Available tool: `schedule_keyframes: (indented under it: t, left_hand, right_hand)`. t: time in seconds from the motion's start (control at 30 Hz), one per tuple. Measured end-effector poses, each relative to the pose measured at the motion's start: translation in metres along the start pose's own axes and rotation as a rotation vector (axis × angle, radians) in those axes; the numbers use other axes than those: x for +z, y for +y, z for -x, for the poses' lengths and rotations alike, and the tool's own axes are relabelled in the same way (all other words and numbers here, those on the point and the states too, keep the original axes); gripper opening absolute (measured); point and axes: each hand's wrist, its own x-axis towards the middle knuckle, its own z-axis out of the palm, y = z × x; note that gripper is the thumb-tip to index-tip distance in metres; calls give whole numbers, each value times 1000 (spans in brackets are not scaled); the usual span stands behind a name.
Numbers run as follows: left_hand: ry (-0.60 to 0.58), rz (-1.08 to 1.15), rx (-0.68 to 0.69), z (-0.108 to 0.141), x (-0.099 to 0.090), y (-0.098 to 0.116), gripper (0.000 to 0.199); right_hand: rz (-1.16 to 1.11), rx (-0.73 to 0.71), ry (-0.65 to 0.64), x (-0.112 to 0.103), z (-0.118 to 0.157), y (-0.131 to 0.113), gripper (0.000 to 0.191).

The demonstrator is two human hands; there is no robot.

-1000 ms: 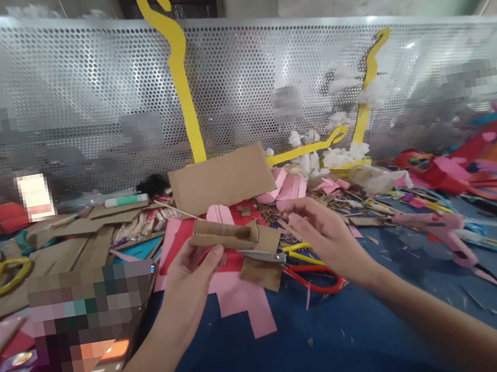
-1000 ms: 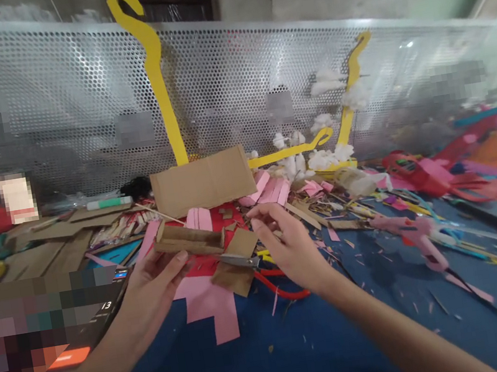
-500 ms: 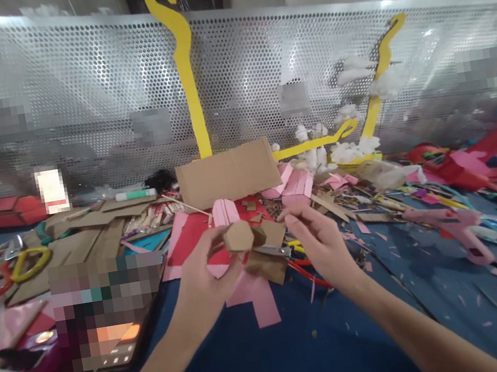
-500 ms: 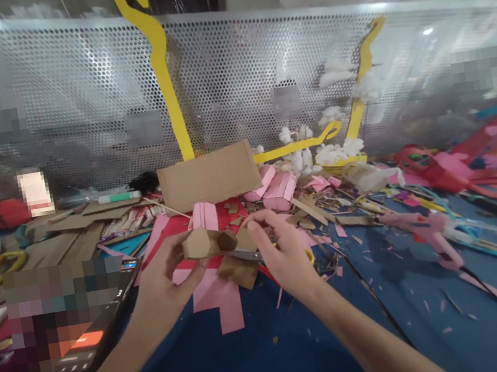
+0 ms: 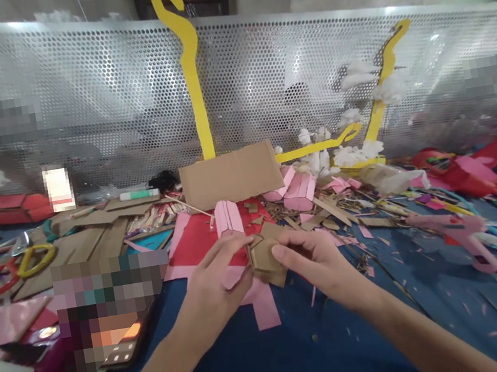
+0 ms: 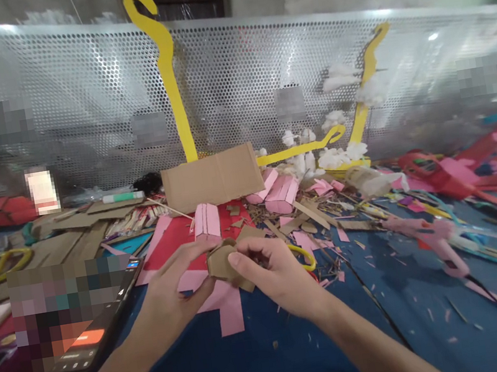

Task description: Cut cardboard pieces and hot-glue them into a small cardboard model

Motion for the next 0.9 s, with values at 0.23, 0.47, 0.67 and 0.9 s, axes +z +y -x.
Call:
schedule_keyframes:
  t: [0.23, 0.47, 0.67, 0.9]
  left_hand:
    - [5, 106, -55, -1, -1, 2, 38]
    - [26, 148, -69, -2, -2, 3, 37]
    - [13, 68, -34, -1, -2, 4, 35]
    - [87, 533, -335, -6, 0, -2, 33]
  right_hand:
    - [-38, 11, -19, 3, 1, 0, 40]
    - [-90, 45, -31, 5, 3, 1, 41]
    - [-112, 37, -47, 6, 4, -2, 41]
    - [83, -42, 320, -5, -1, 1, 32]
